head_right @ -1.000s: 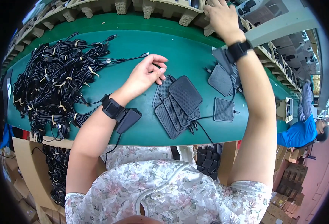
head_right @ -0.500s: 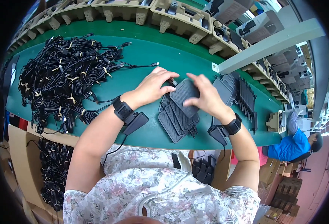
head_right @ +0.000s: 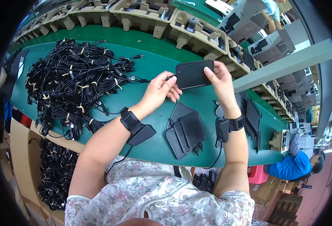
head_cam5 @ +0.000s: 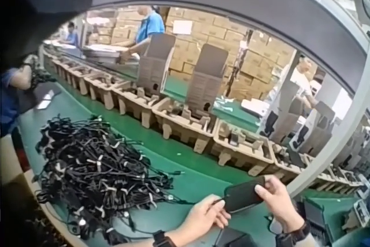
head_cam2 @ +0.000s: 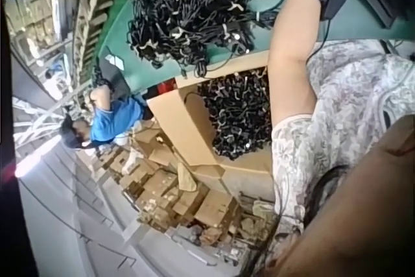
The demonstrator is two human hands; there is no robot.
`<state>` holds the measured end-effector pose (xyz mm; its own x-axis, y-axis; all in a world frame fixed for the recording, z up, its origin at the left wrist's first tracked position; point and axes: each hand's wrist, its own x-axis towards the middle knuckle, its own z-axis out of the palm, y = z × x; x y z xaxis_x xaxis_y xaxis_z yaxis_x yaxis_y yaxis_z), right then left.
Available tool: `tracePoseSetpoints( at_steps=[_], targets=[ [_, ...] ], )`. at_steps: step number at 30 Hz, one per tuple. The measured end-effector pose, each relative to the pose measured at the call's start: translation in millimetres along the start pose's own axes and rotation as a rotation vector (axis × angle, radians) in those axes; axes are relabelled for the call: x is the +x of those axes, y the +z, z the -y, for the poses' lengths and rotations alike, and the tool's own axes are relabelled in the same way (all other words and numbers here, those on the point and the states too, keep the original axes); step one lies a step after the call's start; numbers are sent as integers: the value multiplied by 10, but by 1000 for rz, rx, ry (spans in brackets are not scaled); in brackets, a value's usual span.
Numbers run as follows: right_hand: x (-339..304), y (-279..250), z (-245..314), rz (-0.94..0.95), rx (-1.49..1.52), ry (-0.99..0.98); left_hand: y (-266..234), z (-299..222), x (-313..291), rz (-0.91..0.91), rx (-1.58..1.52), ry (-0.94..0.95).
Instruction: The person picks up a cable from a pile, connects it to a black plate, and places the plate onto a stack. They also occasionally reach for boxes on the conveyor belt to adjust components inside them.
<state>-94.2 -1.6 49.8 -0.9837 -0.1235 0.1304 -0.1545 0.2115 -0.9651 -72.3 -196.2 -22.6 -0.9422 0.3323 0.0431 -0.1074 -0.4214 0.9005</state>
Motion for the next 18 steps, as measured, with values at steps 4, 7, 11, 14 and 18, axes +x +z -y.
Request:
tracePoseSetpoints(
  at_steps=[4,7,11,14,18],
  targets=[
    [318,-40,-91,-253,-78,-283,21,50,-1,33,-19,-8],
    [921,-412,40,-575,-275,-488,60,113,-48,6,238,25],
    [1562,-748,160,-748,-621,-527,36,185,-17,11,294,17],
    [1879,-879,75,-689,-814,-493,77,203,-20,40,349,15],
    [2097,-820,-44,-559,-1115,-435,85,145,-41,48,359,-29]
  ],
)
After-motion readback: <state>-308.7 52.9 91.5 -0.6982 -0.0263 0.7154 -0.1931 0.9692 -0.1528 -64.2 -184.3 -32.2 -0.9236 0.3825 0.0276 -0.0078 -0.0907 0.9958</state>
